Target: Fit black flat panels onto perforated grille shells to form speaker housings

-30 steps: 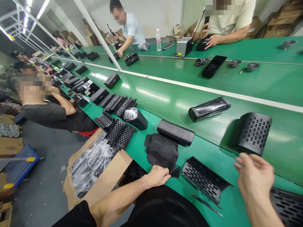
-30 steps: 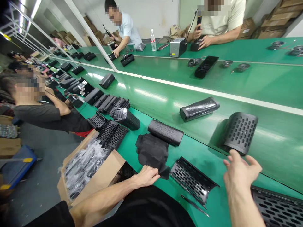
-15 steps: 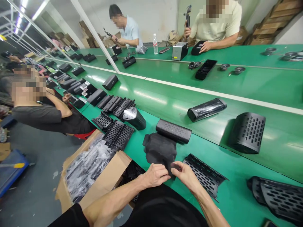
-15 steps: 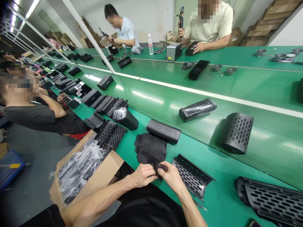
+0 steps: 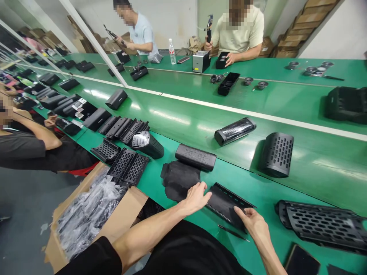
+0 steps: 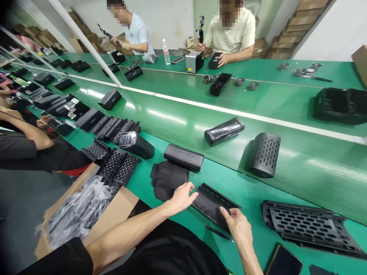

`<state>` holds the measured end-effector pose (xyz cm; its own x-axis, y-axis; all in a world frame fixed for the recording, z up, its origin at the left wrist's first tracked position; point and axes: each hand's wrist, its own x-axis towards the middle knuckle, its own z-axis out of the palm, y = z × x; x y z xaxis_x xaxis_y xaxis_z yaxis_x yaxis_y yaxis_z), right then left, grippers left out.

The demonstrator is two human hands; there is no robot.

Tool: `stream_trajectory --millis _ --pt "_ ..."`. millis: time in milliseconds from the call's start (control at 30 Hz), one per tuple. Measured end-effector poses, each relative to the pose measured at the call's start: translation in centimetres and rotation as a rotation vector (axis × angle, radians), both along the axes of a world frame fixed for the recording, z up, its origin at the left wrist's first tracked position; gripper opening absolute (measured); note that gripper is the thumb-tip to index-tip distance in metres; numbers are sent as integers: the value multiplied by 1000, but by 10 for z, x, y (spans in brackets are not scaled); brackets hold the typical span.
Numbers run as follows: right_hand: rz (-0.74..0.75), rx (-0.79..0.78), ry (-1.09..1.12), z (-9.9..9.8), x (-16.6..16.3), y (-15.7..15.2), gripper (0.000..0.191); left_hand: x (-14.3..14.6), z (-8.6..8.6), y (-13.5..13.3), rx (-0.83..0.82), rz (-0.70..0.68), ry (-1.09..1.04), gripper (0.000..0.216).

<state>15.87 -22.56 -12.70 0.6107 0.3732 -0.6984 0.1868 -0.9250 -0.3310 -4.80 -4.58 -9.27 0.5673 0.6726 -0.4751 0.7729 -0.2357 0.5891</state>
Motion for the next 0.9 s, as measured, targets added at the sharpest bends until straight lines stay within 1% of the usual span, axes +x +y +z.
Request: stream_trajectory --millis 67,133,233,300,367,467,500,567,633,667,733,800,900 --pt "-58 -5 -15 -2 -3 -8 49 9 -1 7 -45 -6 50 37" --pt "-114 -1 -19 -5 -6 -15 47 15 -2 12 -89 -14 78 37" --pt "-193 24 1 -10 -10 -21 39 20 -4 15 -142 -3 77 25" --pt "-255 49 22 -14 -11 -22 35 19 -6 14 -172 26 57 16" --pt "-328 83 42 -15 -13 -21 33 16 -7 13 -209 70 22 12" --pt "-459 181 76 -9 -19 -20 33 8 -4 14 -307 151 -61 18" --pt "-507 236 97 -5 -21 -19 36 5 -1 15 -353 181 -93 23" --pt "-603 365 166 9 -27 -17 51 0 8 16 -455 242 -163 32" --pt "-686 484 250 28 -31 -13 68 -5 21 19 -555 293 -245 41" --pt "-721 527 284 39 -33 -11 74 -7 27 20 -596 312 -287 43" --pt "-776 588 329 60 -34 -8 77 -9 42 23 -652 338 -365 44" --pt "-818 634 351 81 -34 -5 75 -11 55 25 -698 368 -455 42" --pt "-851 695 371 105 -32 -7 71 -12 75 27 -745 400 -589 37"
